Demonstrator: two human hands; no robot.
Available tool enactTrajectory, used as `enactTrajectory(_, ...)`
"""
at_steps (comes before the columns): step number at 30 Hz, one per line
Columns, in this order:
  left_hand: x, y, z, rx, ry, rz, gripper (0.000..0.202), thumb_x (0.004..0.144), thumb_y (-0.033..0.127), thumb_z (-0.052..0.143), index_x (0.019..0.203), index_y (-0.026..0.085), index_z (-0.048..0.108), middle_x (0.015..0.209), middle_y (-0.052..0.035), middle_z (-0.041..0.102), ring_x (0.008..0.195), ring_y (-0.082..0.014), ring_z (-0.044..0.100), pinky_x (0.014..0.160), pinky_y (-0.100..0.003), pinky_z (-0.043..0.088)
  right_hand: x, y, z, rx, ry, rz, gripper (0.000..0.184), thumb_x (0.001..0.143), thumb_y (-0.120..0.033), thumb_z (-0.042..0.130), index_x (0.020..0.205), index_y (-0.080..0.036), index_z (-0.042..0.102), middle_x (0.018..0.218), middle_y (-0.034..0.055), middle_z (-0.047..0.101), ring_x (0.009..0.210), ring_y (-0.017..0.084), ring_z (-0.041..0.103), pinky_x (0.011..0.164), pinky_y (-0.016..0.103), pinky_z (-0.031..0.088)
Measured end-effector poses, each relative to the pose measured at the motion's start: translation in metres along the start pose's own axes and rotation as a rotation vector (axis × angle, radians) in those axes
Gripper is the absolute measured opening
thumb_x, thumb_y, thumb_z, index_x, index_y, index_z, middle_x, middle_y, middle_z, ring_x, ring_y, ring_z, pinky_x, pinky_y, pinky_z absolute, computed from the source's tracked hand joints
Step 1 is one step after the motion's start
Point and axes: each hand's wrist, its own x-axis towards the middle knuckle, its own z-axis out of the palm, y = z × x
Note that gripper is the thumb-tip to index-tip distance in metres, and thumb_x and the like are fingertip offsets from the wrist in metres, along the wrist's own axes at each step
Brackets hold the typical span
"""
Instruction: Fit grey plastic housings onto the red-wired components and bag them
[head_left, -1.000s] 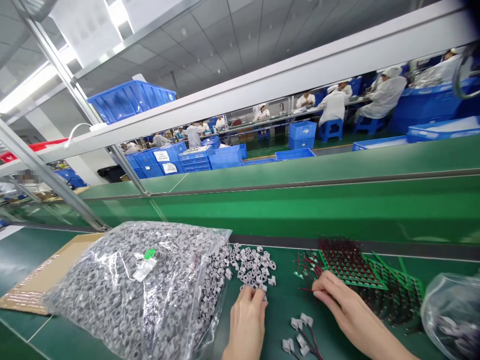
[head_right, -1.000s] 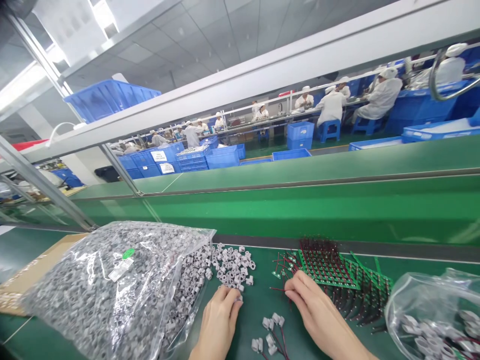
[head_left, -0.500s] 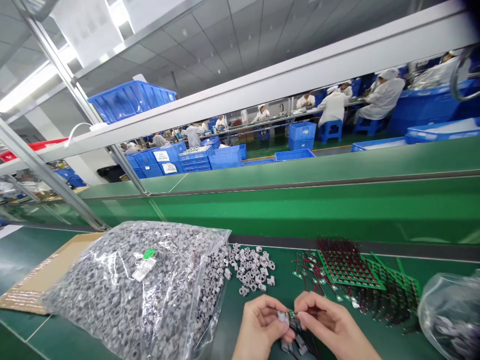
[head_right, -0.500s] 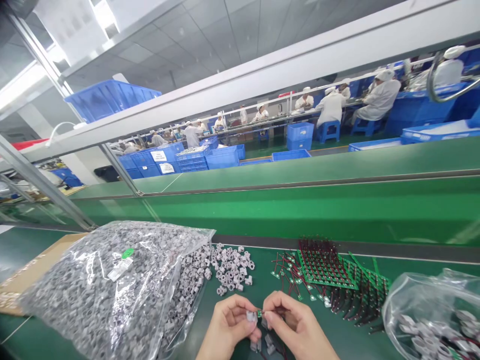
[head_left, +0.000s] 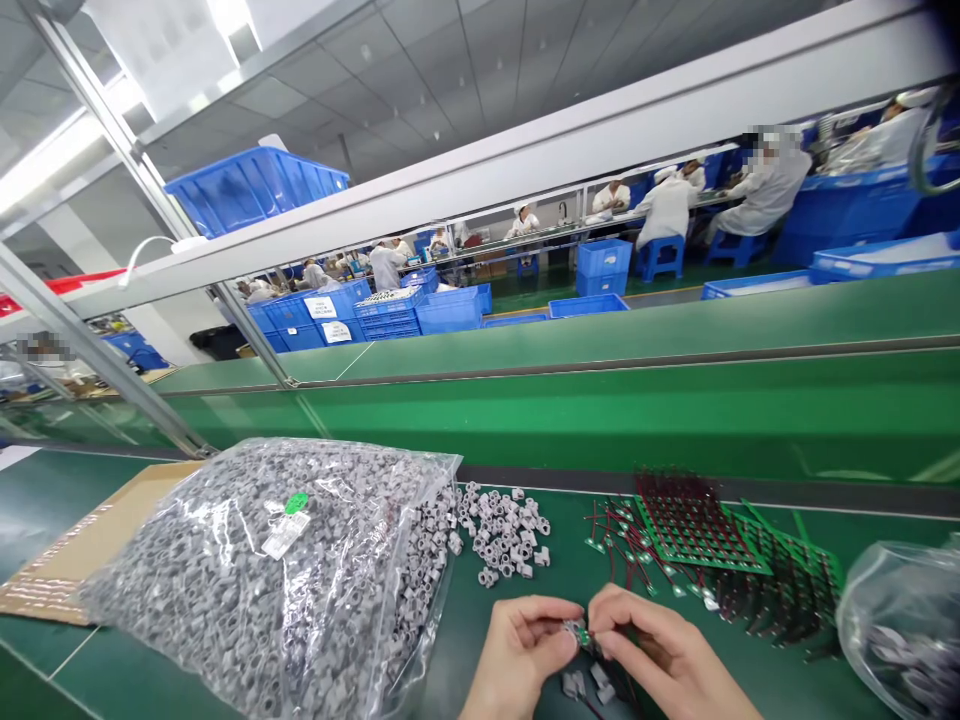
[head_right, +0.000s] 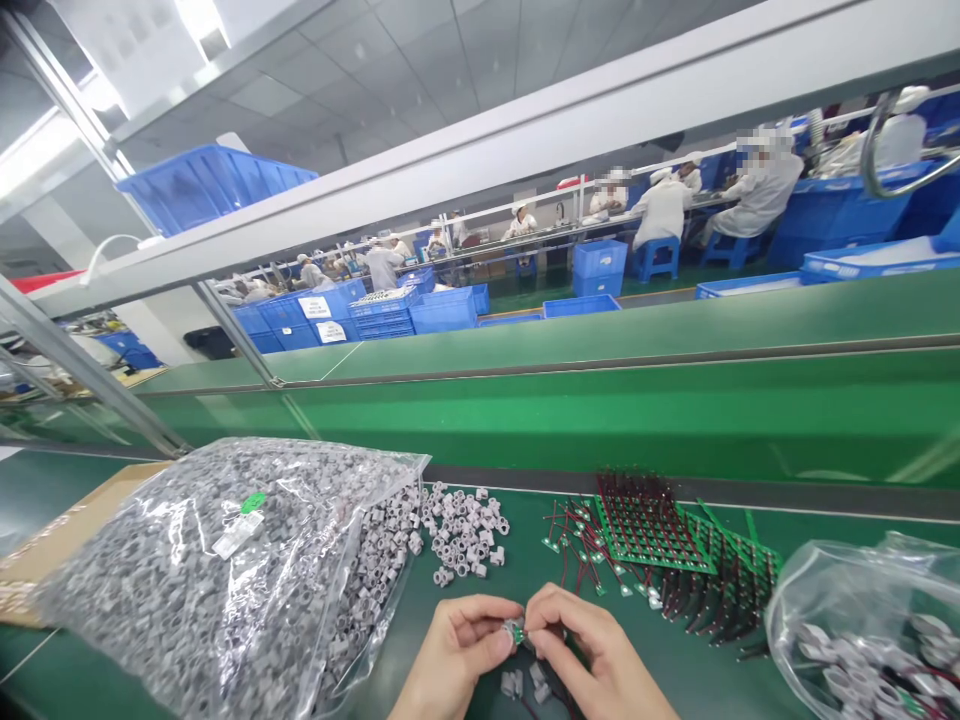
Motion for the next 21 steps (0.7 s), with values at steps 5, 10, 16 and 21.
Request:
enactTrajectory(5, -0.003, 0.005, 0.006, -0.009, -0.011, -0.043, 0.041, 0.058, 0.034, 0.090, 0.086, 0.010, 0.074, 0.085, -0.0114, 0.071, 0.075, -0.0167, 0.065, 0.073, -0.029, 0.054, 0.002, -0.007, 0.002, -0.145, -0.030, -0.105, 0.027, 0.099, -0.035, 0.043, 0.078, -0.020, 0.052, 0.081, 0.0011, 0.058, 0.075, 0.012, 0.058, 0.071, 0.019, 0.046)
enactTrajectory(10, -0.006, 0.012, 0.010, 0.046, 0.015, -0.042, 0.046, 0.057, 0.041, 0.089, 0.089, 0.011, 0.075, 0.086, -0.0106, 0.071, 0.072, -0.0155, 0.065, 0.076, -0.028, 0.052, -0.002, 0.001, 0.002, -0.302, 0.010, -0.233, 0.015, 0.098, -0.023, 0.043, 0.090, -0.022, 0.055, 0.087, 0.0014, 0.060, 0.081, 0.012, 0.059, 0.077, 0.020, 0.048)
enactTrajectory(16, -0.003, 0.014, 0.016, 0.150, 0.009, 0.141, 0.025, 0.062, 0.029, 0.085, 0.080, 0.013, 0.079, 0.082, -0.0083, 0.065, 0.073, -0.0137, 0.060, 0.065, -0.021, 0.046, -0.005, 0.007, 0.007, -0.420, 0.035, -0.281, 0.014, 0.096, -0.019, 0.043, 0.091, -0.022, 0.055, 0.087, 0.0031, 0.059, 0.082, 0.014, 0.059, 0.076, 0.022, 0.049)
enactTrajectory(21, -0.004, 0.008, 0.020, 0.259, 0.050, 0.223, 0.014, 0.070, 0.021, 0.073, 0.080, 0.012, 0.076, 0.086, -0.0099, 0.063, 0.078, -0.0170, 0.063, 0.066, -0.023, 0.050, -0.003, 0.001, 0.010, -0.309, 0.056, -0.152, 0.018, 0.097, -0.026, 0.044, 0.080, -0.020, 0.051, 0.085, 0.0017, 0.060, 0.076, 0.012, 0.060, 0.071, 0.020, 0.049)
